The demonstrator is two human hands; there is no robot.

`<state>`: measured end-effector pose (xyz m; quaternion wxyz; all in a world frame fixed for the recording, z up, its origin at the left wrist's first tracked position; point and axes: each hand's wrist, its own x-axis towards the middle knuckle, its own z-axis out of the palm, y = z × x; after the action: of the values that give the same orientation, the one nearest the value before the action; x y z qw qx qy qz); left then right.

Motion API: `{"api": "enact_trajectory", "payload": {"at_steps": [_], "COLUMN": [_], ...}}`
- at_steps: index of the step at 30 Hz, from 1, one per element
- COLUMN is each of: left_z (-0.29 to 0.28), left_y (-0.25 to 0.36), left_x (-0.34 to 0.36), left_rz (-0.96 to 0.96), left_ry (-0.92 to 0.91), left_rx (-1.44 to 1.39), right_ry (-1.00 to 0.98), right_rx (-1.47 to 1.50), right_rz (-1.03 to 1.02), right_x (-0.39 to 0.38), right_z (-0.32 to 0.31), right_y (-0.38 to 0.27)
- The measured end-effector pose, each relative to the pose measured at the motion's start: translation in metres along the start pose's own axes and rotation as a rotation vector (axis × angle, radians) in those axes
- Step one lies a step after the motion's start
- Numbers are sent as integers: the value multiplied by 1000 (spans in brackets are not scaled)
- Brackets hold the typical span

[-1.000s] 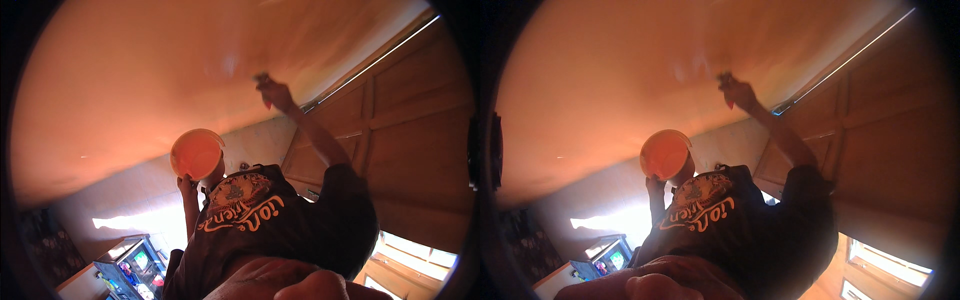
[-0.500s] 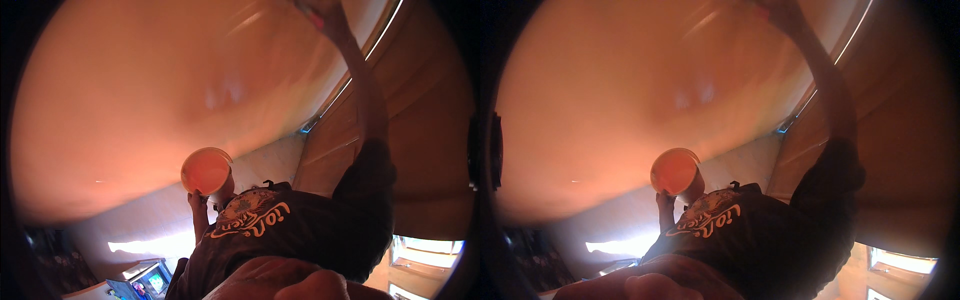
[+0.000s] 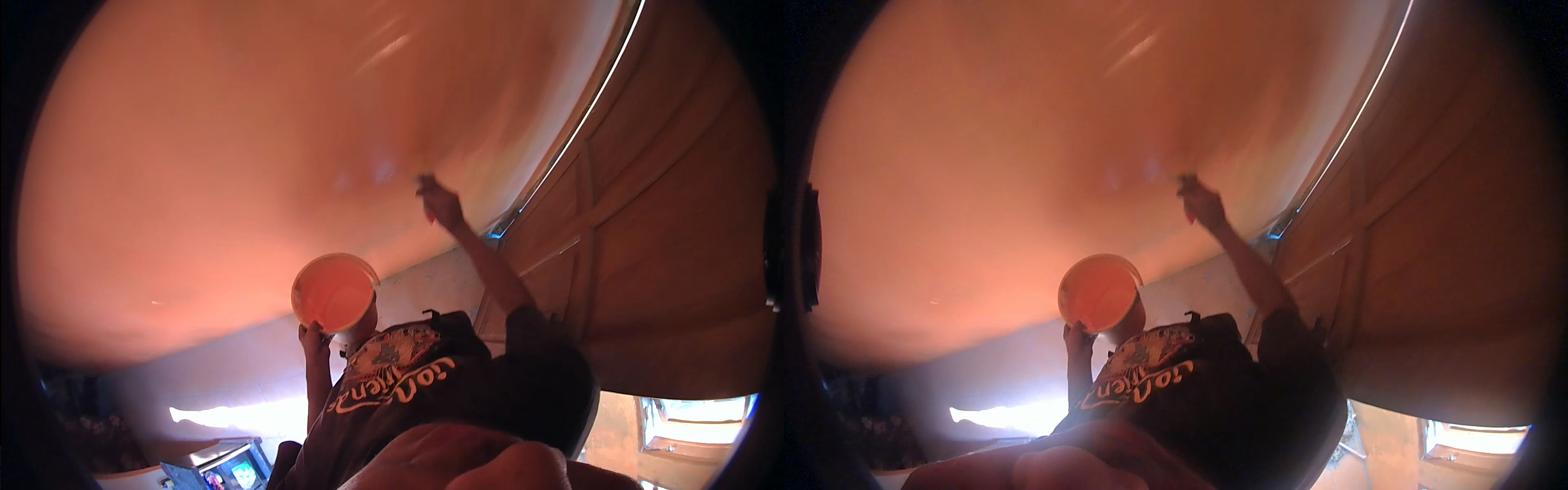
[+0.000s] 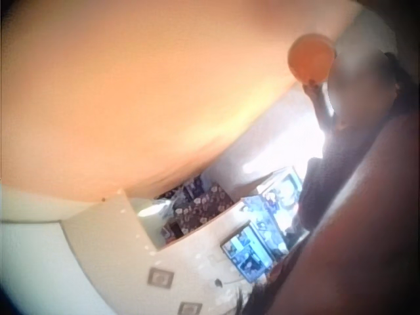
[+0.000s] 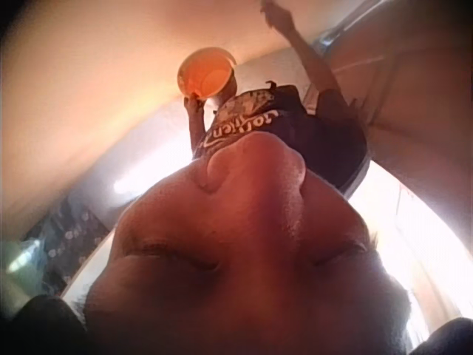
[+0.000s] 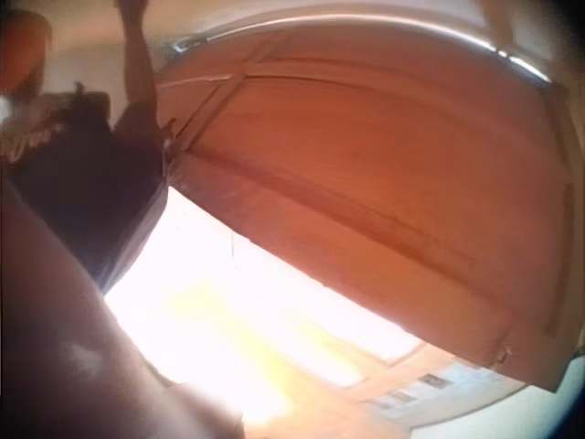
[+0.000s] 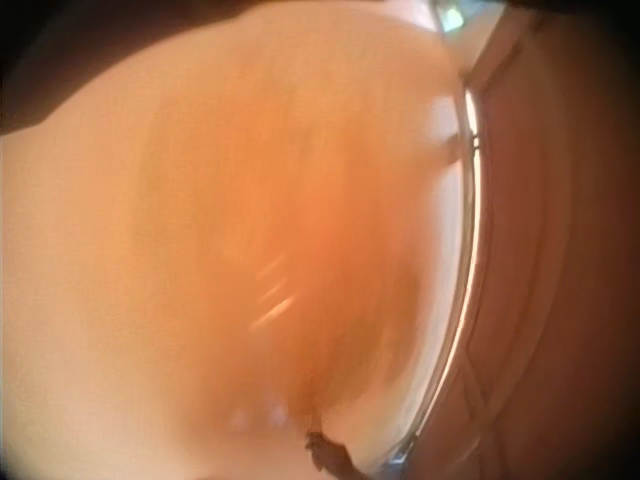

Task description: The person paints the ceiling using a paintbrush and a bucket of paint. They repeatedly dip the brush into the bucket and apply paint to the ceiling surface in a continuous motion.

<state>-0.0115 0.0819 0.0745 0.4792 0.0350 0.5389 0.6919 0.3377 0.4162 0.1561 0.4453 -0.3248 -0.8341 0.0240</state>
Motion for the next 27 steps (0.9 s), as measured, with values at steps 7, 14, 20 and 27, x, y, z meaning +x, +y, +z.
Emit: {"api": "enact_trajectory", "payload": {"at_steps": [7,14,20,27], "left_z": [-18,29,46,90], "left_y": [-9,10,-12,-30], "left_x": [16,-8,7,-34], "left_rz": [-4,-70,-164,-240], "left_ry": [13,-151,-172,-193], "left_rx": [44,175,310,344], "right_ry": [388,773,-21,-677], "right_rx": [549,1133,769,211], "right_rz": [771,1470,1086,693], "right_x": [-113,-152,-117,-126], "right_z": [23,-22,-26,8], "right_y": [-78,-151,-185,-193]}}
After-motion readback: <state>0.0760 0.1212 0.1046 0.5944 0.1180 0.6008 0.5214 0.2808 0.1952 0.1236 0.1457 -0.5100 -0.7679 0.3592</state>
